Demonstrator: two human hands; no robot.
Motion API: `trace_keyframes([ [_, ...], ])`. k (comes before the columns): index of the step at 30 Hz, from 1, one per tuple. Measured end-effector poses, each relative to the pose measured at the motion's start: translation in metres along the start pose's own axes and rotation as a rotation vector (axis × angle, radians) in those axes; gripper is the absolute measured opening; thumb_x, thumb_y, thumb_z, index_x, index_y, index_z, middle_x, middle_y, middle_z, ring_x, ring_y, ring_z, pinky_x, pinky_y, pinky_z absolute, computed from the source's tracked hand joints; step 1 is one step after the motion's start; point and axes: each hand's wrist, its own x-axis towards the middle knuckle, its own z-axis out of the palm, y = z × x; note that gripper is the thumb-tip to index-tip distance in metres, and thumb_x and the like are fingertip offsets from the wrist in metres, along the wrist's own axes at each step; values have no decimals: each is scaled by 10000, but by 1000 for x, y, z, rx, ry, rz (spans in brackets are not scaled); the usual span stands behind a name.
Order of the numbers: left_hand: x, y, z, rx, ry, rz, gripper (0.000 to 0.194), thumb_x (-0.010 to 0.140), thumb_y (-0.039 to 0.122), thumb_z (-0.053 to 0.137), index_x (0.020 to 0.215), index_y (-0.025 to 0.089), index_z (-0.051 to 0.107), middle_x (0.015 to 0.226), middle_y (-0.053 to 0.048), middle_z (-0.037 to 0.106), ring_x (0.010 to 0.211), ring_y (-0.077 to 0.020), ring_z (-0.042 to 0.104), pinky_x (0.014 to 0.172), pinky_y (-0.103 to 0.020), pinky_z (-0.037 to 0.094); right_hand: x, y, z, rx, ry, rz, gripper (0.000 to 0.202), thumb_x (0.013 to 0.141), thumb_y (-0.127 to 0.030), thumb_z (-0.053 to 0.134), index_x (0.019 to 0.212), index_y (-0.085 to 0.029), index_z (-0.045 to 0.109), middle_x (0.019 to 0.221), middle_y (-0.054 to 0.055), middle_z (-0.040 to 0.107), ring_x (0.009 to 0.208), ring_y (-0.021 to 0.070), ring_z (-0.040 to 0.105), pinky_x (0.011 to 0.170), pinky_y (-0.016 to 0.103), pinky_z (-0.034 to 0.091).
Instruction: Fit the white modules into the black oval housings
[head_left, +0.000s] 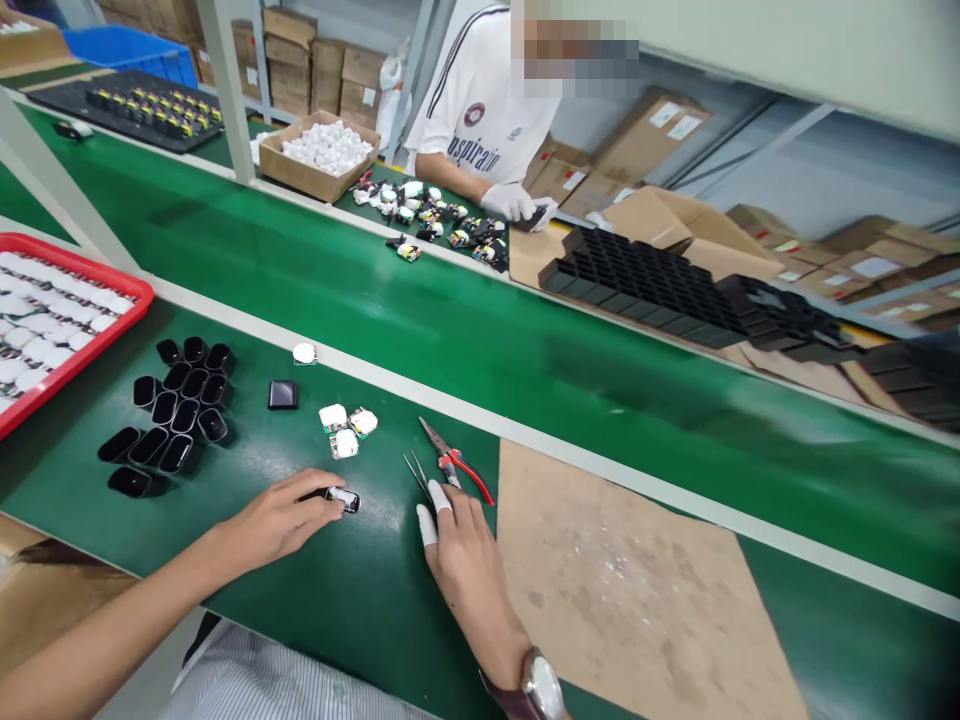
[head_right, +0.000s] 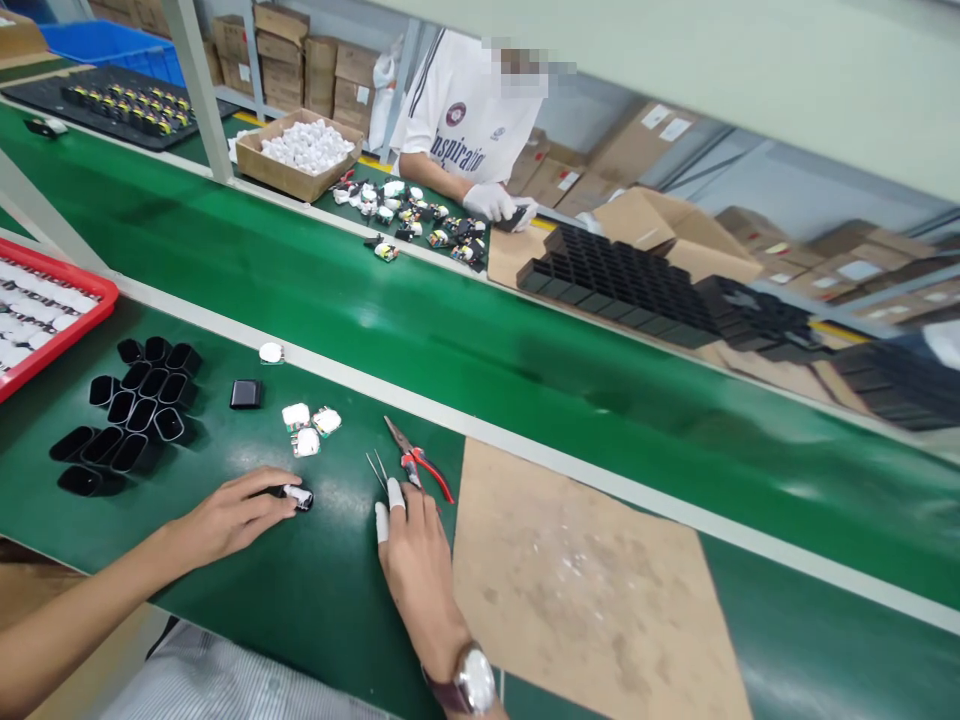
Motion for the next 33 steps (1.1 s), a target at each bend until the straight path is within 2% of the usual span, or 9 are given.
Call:
trace_keyframes([
  [3,-3,-4,4,-65,-20,-62,162,1069,133,581,1180,232,647,1357,-112,664,1082,-204,745,910,-343,645,4,-4,-1,93,31,-47,366,1030,-87,418,1350,-136,589,1113,168,683,991,303,698,804,469,645],
  [6,-7,-8,8,-171,-9,-219,224,1063,221,630,1283,248,596,1351,-98,687,1212,-232,724,1038,-401,632,16,-20,-14,289,19,-103,286,1042,-111,461,1285,-164,602,1129,127,673,890,225,698,712,349,625],
  [8,-9,-10,10,-247,7,-343,314,1048,275,664,1339,261,547,1332,-79,705,1247,-238,716,1085,-438,619,22,-31,-24,331,-7,-168,219,1028,-93,462,1148,-176,627,1136,119,663,798,194,672,637,318,589],
  [10,-10,-11,12,-306,16,-409,371,1036,301,683,1364,270,513,1313,-62,716,1239,-230,725,1102,-452,613,26,-38,-32,294,-19,-235,218,994,-52,444,986,-186,616,1119,122,657,751,190,645,611,324,567],
  [12,-10,-11,13,-323,28,-416,395,1030,312,693,1370,274,497,1303,-56,718,1241,-229,726,1113,-462,607,29,-41,-35,244,-18,-266,242,951,-16,433,887,-194,584,1096,129,653,753,201,635,613,336,561],
  [16,-9,-9,12,-290,38,-383,417,1029,312,689,1387,278,477,1297,-60,719,1231,-234,735,1099,-464,618,32,-40,-36,193,-26,-281,269,898,15,420,833,-208,555,1067,124,646,771,207,626,598,332,542],
  [26,-8,-9,10,-235,23,-322,431,1039,268,670,1413,255,456,1314,-101,716,1230,-252,740,1058,-443,644,42,-39,-31,255,-44,-314,246,941,-11,440,905,-197,596,1089,110,636,775,194,599,629,334,523],
  [29,-8,-8,9,-214,20,-314,419,1046,272,658,1418,254,466,1318,-102,713,1243,-253,733,1057,-442,644,48,-37,-34,238,-67,-366,259,912,13,464,844,-208,581,1059,98,631,797,198,591,631,329,505],
  [33,-7,-8,9,-233,15,-324,433,1046,273,660,1421,257,444,1305,-100,718,1234,-245,736,1061,-445,641,56,-39,-44,105,-85,-487,257,858,29,535,770,-210,568,1047,105,642,833,225,580,618,347,476],
])
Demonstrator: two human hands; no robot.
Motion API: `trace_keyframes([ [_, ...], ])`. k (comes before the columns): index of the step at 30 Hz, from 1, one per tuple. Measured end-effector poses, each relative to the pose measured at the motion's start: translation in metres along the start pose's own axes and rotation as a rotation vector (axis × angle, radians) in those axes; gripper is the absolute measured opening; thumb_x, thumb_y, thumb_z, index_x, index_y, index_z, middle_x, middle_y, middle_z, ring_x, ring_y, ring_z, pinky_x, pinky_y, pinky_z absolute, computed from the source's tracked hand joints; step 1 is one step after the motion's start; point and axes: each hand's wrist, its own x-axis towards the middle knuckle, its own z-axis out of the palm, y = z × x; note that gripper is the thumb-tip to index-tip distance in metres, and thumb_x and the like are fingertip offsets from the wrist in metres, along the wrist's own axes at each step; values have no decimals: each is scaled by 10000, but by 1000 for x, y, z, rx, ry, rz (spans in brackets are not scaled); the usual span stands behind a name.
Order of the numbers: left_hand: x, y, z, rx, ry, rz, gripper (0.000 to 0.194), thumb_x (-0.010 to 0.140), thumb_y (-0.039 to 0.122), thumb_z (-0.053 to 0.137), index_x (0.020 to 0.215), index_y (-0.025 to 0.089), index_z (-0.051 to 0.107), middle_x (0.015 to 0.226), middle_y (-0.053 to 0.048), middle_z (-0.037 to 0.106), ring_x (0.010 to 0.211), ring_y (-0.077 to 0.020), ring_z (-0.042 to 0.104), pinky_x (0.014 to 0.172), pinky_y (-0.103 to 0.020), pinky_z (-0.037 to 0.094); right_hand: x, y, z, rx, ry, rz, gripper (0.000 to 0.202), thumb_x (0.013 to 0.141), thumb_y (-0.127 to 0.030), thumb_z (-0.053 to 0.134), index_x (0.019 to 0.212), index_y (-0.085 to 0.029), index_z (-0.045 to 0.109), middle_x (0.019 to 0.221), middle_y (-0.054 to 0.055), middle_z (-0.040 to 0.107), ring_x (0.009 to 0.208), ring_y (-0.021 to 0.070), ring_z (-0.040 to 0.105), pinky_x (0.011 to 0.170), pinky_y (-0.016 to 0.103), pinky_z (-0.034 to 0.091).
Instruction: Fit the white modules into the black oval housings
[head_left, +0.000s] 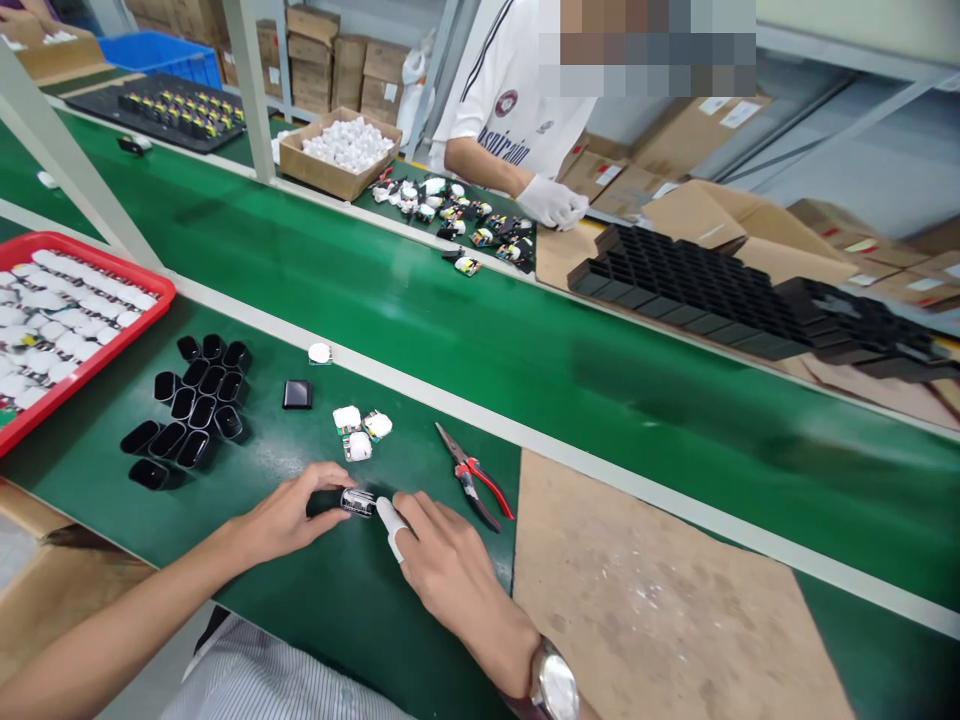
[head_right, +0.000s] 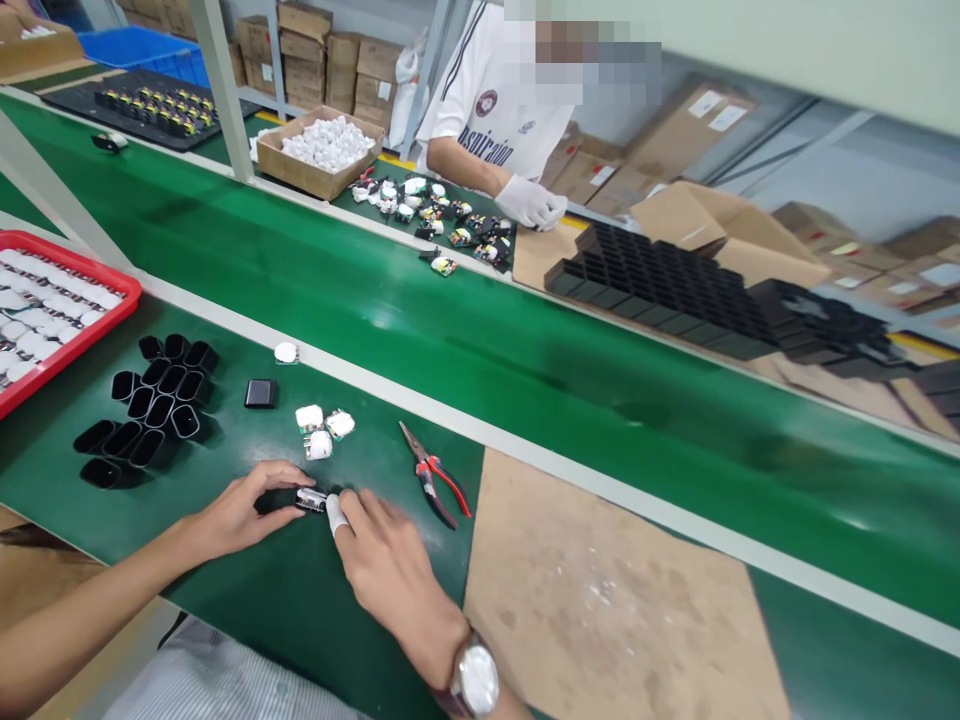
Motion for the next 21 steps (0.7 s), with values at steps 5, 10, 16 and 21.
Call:
trace_keyframes([
  [5,0,1,-1,-17,-23,-8,419,1053,271,640,1423,259,444,1316,-103,715,1250,-252,727,1070,-458,632,8,3,-17,-70,1,-22,259,871,13,528,752,-210,583,956,93,640,770,221,545,591,365,430],
  [10,0,1,0,-21,-28,-26,429,1047,274,649,1415,261,430,1319,-102,718,1238,-249,734,1075,-461,627,14,4,-19,-57,-14,-35,262,874,12,508,769,-210,600,951,86,656,762,218,558,590,363,438],
  [16,-1,2,-1,1,-38,-28,437,1052,264,645,1434,267,433,1323,-91,717,1226,-240,735,1053,-429,636,12,13,-18,44,12,10,228,893,5,515,872,-187,635,982,80,667,735,195,594,602,340,475],
  [21,0,10,-4,169,-36,169,387,1056,190,623,1426,275,548,1434,-121,641,1236,-247,717,1025,-382,640,-30,26,7,74,98,289,226,990,-74,451,964,-196,639,1096,98,670,712,177,641,591,327,508],
])
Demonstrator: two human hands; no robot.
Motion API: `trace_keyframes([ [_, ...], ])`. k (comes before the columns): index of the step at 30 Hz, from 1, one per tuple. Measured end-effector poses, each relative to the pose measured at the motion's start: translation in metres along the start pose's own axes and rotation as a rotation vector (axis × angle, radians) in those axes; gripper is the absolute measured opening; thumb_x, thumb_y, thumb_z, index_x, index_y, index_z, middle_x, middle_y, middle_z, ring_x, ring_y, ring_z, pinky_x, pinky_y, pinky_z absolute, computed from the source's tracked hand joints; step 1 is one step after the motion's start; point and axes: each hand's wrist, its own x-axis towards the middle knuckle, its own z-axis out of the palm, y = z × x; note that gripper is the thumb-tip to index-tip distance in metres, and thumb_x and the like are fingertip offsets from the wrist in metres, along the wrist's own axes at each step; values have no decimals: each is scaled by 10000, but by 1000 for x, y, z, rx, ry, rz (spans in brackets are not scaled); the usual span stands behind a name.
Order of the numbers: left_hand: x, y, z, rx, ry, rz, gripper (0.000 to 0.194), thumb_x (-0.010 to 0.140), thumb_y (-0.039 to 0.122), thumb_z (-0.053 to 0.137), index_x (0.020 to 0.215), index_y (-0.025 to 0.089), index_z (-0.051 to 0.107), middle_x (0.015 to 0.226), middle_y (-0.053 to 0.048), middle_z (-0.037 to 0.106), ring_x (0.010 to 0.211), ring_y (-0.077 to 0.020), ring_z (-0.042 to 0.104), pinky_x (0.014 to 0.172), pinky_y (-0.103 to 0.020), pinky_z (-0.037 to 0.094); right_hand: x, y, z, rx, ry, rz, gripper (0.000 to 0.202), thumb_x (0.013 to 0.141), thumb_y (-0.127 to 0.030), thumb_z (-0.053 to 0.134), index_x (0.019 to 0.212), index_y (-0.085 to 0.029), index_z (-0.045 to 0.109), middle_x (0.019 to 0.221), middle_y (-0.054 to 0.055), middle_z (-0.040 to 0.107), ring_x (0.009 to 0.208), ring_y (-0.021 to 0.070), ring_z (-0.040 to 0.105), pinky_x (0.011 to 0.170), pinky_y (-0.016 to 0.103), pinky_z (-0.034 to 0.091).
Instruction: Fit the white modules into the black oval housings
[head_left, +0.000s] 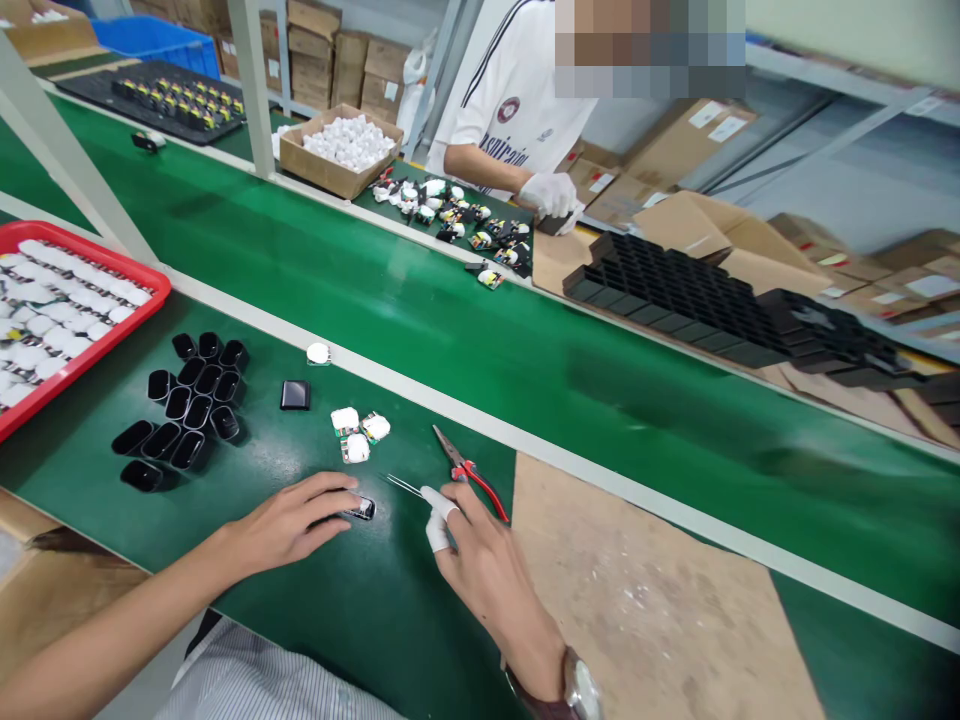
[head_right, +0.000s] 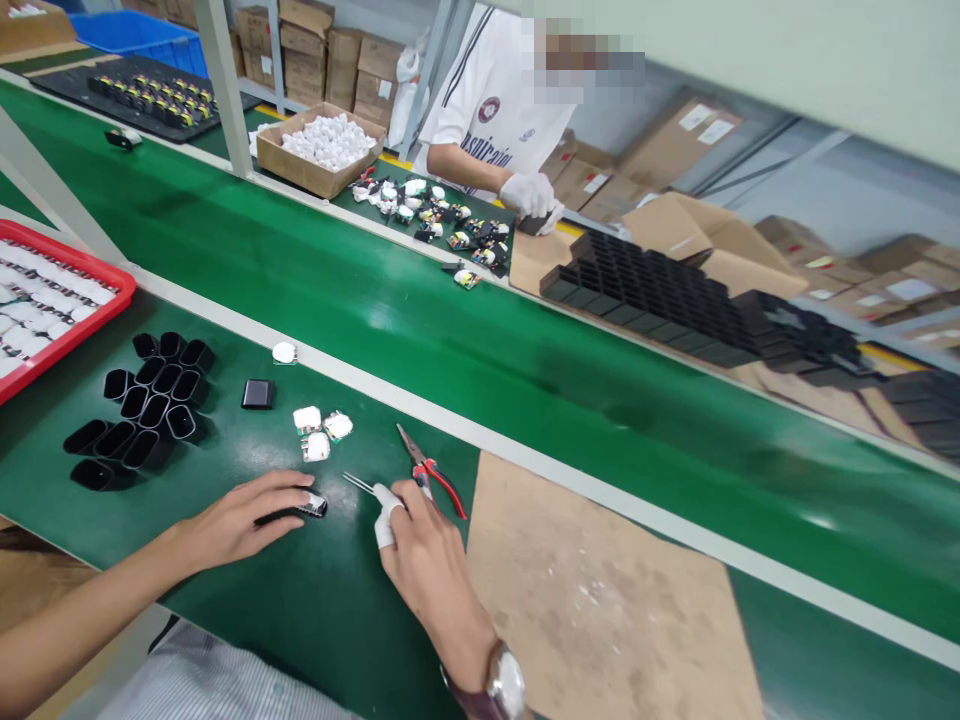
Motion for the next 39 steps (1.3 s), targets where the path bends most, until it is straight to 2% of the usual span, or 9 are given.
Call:
trace_keyframes([
  [6,9,7,-2,111,87,152,251,1045,134,611,1266,242,664,1347,-129,679,1094,-234,767,895,-345,681,-35,7,25,-6,-24,111,258,1005,-77,453,1112,-178,665,1054,99,680,934,265,688,816,433,623],
  [12,11,15,4,222,24,117,108,1066,145,562,1048,224,633,1269,-108,713,1024,-225,750,849,-356,659,-11,-8,19,39,14,84,252,1027,-142,549,1260,-161,644,1196,132,679,1067,283,677,947,466,622],
  [15,29,15,-9,320,-37,168,136,1075,154,527,1068,230,639,1205,-90,731,1025,-224,735,854,-349,644,-2,-11,15,58,64,43,274,1008,-122,571,1273,-140,636,1208,146,691,1082,287,685,963,486,623],
  [19,103,-1,-55,442,-58,150,163,1059,212,536,1129,223,683,1249,-99,722,1133,-246,705,978,-379,598,-7,-12,5,57,132,47,283,1012,-125,564,1287,-153,629,1204,143,702,1091,282,698,964,491,634],
  [23,199,-41,-105,540,4,-175,109,962,219,607,977,179,707,1113,-120,729,1053,-275,713,971,-400,567,-27,-14,-7,43,187,68,276,1022,-129,540,1276,-183,633,1237,147,702,1126,294,709,954,497,650],
  [27,245,-76,-122,563,60,-319,200,958,332,688,917,137,697,936,-90,731,874,-239,718,862,-410,582,-56,-5,-19,44,240,85,312,1028,-158,544,1326,-207,625,1286,153,695,1161,296,720,930,461,673],
  [33,218,-76,-147,512,114,-316,401,874,509,745,1089,170,749,1147,-122,775,992,-258,744,853,-339,593,-73,20,-26,82,291,74,370,1029,-217,580,1395,-254,620,1293,140,705,1164,302,730,908,450,684],
  [36,175,-48,-178,486,118,-304,473,882,580,704,1143,188,744,1153,-105,779,1019,-271,743,855,-349,601,-40,21,-19,106,283,33,356,1044,-217,565,1396,-235,614,1315,143,697,1197,299,714,958,485,665],
  [39,113,-14,-197,499,71,-273,417,909,614,693,1032,224,771,1044,-71,779,984,-268,730,882,-363,590,24,13,-4,162,190,-37,333,1040,-196,576,1370,-204,619,1364,154,675,1273,303,669,1039,526,619],
])
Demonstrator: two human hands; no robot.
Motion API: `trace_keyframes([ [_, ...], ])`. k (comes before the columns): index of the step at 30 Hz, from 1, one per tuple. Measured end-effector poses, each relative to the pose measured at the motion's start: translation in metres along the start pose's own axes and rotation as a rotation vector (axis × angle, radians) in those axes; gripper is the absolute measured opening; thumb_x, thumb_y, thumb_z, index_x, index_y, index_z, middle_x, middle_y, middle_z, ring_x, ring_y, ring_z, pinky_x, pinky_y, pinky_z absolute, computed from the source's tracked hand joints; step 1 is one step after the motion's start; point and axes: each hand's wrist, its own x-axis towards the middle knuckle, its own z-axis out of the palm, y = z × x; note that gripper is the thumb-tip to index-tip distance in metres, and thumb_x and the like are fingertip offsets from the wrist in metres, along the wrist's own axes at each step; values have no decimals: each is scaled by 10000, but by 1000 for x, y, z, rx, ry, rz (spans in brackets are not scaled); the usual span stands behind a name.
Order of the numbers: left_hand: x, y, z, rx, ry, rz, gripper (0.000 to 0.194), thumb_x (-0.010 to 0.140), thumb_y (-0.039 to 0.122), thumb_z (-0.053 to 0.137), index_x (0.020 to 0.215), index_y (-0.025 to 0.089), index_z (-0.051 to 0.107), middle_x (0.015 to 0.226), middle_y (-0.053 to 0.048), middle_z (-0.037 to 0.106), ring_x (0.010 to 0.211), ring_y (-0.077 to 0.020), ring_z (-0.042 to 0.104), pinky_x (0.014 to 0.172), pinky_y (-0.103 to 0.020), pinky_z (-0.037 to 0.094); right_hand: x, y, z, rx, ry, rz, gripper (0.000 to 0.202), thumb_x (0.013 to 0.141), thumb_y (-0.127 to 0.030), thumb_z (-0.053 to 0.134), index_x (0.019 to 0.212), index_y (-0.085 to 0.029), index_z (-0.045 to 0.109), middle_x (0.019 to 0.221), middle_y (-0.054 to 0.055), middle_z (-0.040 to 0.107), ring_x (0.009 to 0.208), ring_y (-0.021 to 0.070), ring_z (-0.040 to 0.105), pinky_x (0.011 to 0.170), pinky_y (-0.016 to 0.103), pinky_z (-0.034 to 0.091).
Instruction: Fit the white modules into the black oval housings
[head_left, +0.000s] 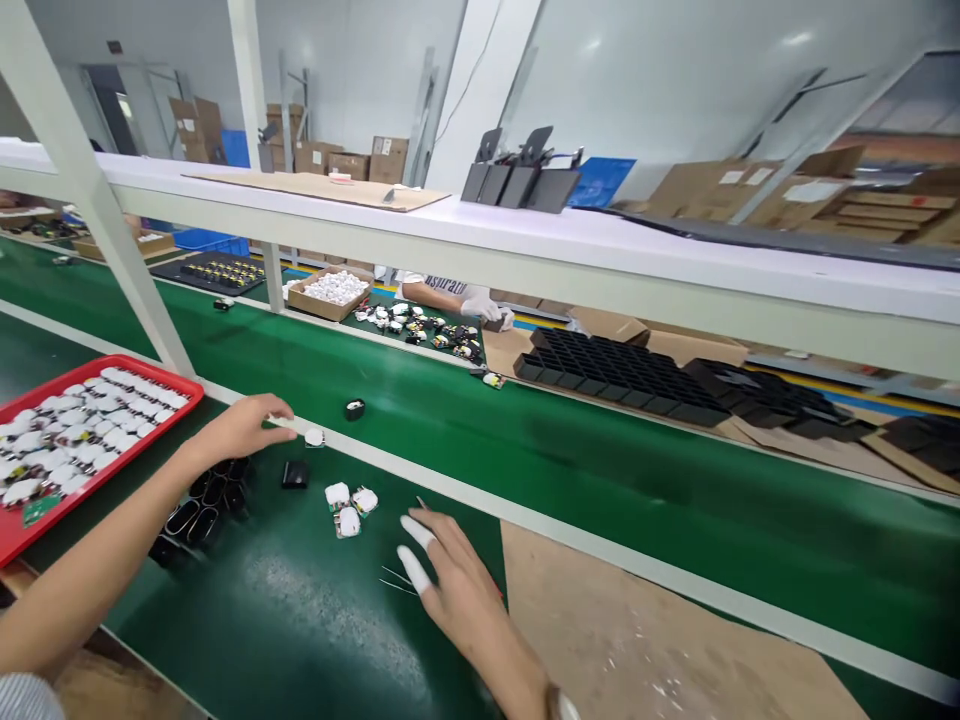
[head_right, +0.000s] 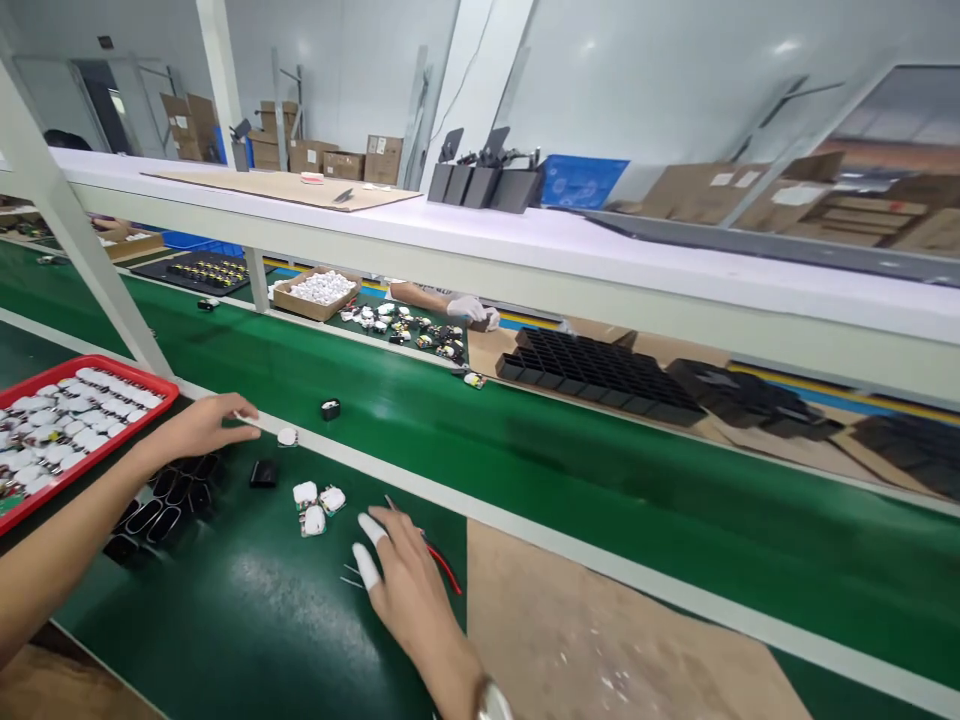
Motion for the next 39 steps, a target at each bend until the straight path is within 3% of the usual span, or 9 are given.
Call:
trace_keyframes([
  [3,-72,2,-3,112,1,70,394,931,620,693,920,239,790,1030,-92,738,997,-292,692,859,-380,593,71,-2,42,81,-208,-38,360,1006,-122,595,1363,-150,618,1471,189,612,1388,298,581,1177,527,504],
  [7,-141,-5,31,289,150,67,341,893,575,769,940,238,796,1206,-136,673,1178,-374,624,941,-484,599,156,-3,104,100,-295,-74,301,928,-67,659,1225,-117,668,1517,221,574,1416,309,545,1190,488,458],
  [13,-161,3,66,362,292,72,186,1029,301,601,946,225,749,1331,-168,632,1368,-452,522,1001,-657,560,218,-12,133,102,-352,-93,134,873,-46,680,954,-153,677,1069,129,736,1053,269,659,947,396,529],
  [16,-162,24,73,177,242,133,192,1054,230,534,990,229,716,1391,-145,607,1354,-397,567,1016,-570,590,189,-18,105,124,-333,-96,125,955,-72,590,981,-163,672,1060,113,708,1057,250,623,968,397,524],
  [21,-167,47,99,-132,-84,177,126,1072,231,504,1090,234,628,1504,-139,527,1143,-288,715,849,-373,646,58,-42,55,212,-286,-108,300,997,-150,603,1290,-212,615,1284,109,650,1236,262,603,1081,461,545],
  [26,-153,53,120,-332,-224,155,233,1042,210,559,1270,257,558,1503,-131,521,1319,-285,627,1025,-398,611,-40,-67,42,41,-338,155,407,968,-253,701,1350,-181,581,1295,164,633,1042,316,740,810,480,680],
  [29,-146,54,126,-433,-250,114,500,1013,207,617,1480,289,459,1507,-128,532,1323,-279,630,1055,-413,604,-51,-63,28,83,-419,141,585,960,-313,733,1481,-186,502,1449,186,587,1236,343,682,943,506,666],
  [33,-147,57,132,-475,-246,59,676,986,177,650,1586,308,368,1506,-127,561,1354,-298,618,1102,-457,576,-44,-50,17,186,-520,-60,563,981,-106,559,1527,-229,491,1672,108,427,1509,317,441,1173,531,534],
  [39,-156,64,140,-483,-218,-8,722,980,155,642,1615,318,339,1540,-117,549,1397,-299,591,1169,-487,525,-53,-41,31,159,-484,-59,469,1016,-222,618,1481,-227,555,1544,115,571,1337,327,608,1105,523,591],
])
